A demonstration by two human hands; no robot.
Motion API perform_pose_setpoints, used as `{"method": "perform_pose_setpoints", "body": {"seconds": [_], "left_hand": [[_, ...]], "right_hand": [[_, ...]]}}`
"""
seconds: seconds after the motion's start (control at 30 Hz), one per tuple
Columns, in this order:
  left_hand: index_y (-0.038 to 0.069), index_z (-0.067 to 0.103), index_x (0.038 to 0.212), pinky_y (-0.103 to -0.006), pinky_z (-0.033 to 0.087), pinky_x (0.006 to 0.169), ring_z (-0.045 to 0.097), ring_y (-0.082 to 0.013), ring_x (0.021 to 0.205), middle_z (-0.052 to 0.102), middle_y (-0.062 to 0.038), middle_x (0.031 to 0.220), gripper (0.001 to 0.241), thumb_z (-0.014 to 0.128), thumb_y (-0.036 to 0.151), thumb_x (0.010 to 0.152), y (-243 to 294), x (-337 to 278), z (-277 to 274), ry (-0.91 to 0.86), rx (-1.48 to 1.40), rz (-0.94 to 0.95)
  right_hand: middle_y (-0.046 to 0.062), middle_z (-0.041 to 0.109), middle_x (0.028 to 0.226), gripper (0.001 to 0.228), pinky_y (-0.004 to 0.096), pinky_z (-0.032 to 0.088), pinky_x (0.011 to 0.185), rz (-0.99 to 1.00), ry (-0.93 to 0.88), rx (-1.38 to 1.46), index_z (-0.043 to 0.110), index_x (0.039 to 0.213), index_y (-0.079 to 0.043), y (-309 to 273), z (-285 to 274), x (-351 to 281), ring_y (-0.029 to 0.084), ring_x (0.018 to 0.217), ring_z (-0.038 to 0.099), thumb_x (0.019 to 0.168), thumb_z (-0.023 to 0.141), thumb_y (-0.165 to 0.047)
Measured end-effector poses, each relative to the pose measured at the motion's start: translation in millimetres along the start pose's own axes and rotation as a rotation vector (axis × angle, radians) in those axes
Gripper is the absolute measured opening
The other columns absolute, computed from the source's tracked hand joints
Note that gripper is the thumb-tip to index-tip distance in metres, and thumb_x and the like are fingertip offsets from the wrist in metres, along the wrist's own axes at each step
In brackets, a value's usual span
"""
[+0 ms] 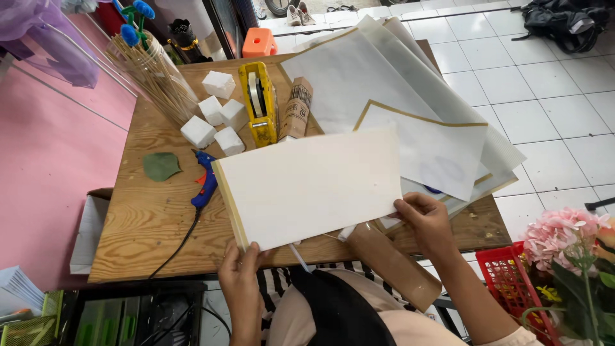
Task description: The person prepares and wraps a bouquet of pink flowers, first by cutting sheets of white and gold paper using shears and then by folding and taping the paper around the flower stems.
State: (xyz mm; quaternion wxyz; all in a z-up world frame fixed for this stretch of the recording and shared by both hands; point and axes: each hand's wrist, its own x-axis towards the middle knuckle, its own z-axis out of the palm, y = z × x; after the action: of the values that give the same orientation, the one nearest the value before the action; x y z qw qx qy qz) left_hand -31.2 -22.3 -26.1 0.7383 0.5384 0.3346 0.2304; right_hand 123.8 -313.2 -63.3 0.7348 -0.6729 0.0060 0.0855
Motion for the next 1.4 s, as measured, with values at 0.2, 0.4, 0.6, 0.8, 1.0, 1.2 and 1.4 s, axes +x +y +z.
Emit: {"method": "perform_pose_setpoints", "body": {"seconds": [0.2, 0.4, 0.6, 0.8, 1.0, 1.2, 1.4], "left_hand": [[-0.009, 0.074, 0.114, -0.0401, 0.065, 0.089, 0.067, -0.0254, 0.107, 0.07, -0.014, 0.112, 0.028, 0.067, 0.005, 0.091, -4.3, 4.4, 4.3, 0.045, 0.008, -0.093], [0.004, 0.058, 0.101, -0.0365, 0.064, 0.065, 0.065, -0.021, 0.091, 0.063, -0.011, 0.103, 0.021, 0.074, 0.009, 0.088, -23.6, 4.8, 2.5, 0.075, 0.015, -0.063], [0.016, 0.059, 0.11, -0.0217, 0.032, 0.047, 0.04, -0.0071, 0.056, 0.048, 0.002, 0.079, 0.028, 0.075, 0.006, 0.089, -19.3, 7.3, -15.0, -0.263, 0.328, 0.192], [0.016, 0.083, 0.127, -0.0218, 0.024, 0.043, 0.028, -0.0034, 0.047, 0.077, 0.005, 0.087, 0.041, 0.078, 0.013, 0.086, 6.0, 2.4, -8.3, -0.715, 0.55, -0.193], [0.019, 0.068, 0.138, -0.0254, 0.04, 0.117, 0.057, -0.0122, 0.141, 0.066, -0.004, 0.148, 0.056, 0.076, 0.014, 0.083, 15.0, -3.6, 3.5, -0.601, 0.576, -0.005], [0.017, 0.064, 0.141, -0.0195, 0.024, 0.041, 0.028, -0.0029, 0.048, 0.067, 0.002, 0.145, 0.06, 0.074, 0.007, 0.083, 5.4, -7.9, 29.5, -0.272, 0.367, 0.057], [0.016, 0.056, 0.144, -0.0186, 0.022, 0.034, 0.029, -0.0002, 0.042, 0.06, -0.002, 0.15, 0.059, 0.071, 0.01, 0.088, 7.0, -15.0, 52.6, -0.26, 0.293, 0.277]], "right_hand": [[0.006, 0.067, 0.077, 0.014, 0.023, 0.057, 0.068, 0.031, 0.107, 0.105, 0.07, 0.086, -0.001, 0.4, 3.3, -2.2, 0.014, 0.071, 0.064, 0.091, 0.077, -0.012], [0.003, 0.063, 0.073, 0.017, 0.022, 0.048, 0.059, 0.091, 0.177, 0.004, 0.072, 0.093, -0.003, -6.6, 8.2, -2.5, 0.01, 0.067, 0.057, 0.089, 0.079, -0.018], [0.003, 0.06, 0.07, 0.019, 0.024, 0.045, 0.05, 0.102, 0.196, -0.098, 0.07, 0.09, -0.003, -22.5, 10.5, -0.5, 0.012, 0.059, 0.053, 0.091, 0.078, -0.019], [0.011, 0.071, 0.115, 0.039, 0.026, 0.058, 0.082, 0.032, 0.241, -0.185, 0.066, 0.121, -0.007, -47.4, -1.8, 11.6, 0.015, 0.091, 0.07, 0.084, 0.079, -0.009], [0.003, 0.065, 0.092, 0.023, 0.028, 0.064, 0.08, -0.289, 0.404, -0.44, 0.064, 0.112, -0.006, -76.2, -50.9, 15.6, 0.006, 0.069, 0.056, 0.094, 0.079, -0.006], [0.003, 0.081, 0.091, 0.037, 0.036, 0.048, 0.073, 0.336, 0.098, -1.314, 0.084, 0.102, -0.023, -69.9, -87.6, -1.2, 0.021, 0.085, 0.07, 0.091, 0.068, -0.054], [0.022, 0.07, 0.096, 0.061, 0.05, 0.052, 0.069, 0.093, 0.221, -1.376, 0.042, 0.163, -0.022, -30.8, -93.3, 16.5, 0.04, 0.086, 0.067, 0.104, 0.049, -0.033]]}}
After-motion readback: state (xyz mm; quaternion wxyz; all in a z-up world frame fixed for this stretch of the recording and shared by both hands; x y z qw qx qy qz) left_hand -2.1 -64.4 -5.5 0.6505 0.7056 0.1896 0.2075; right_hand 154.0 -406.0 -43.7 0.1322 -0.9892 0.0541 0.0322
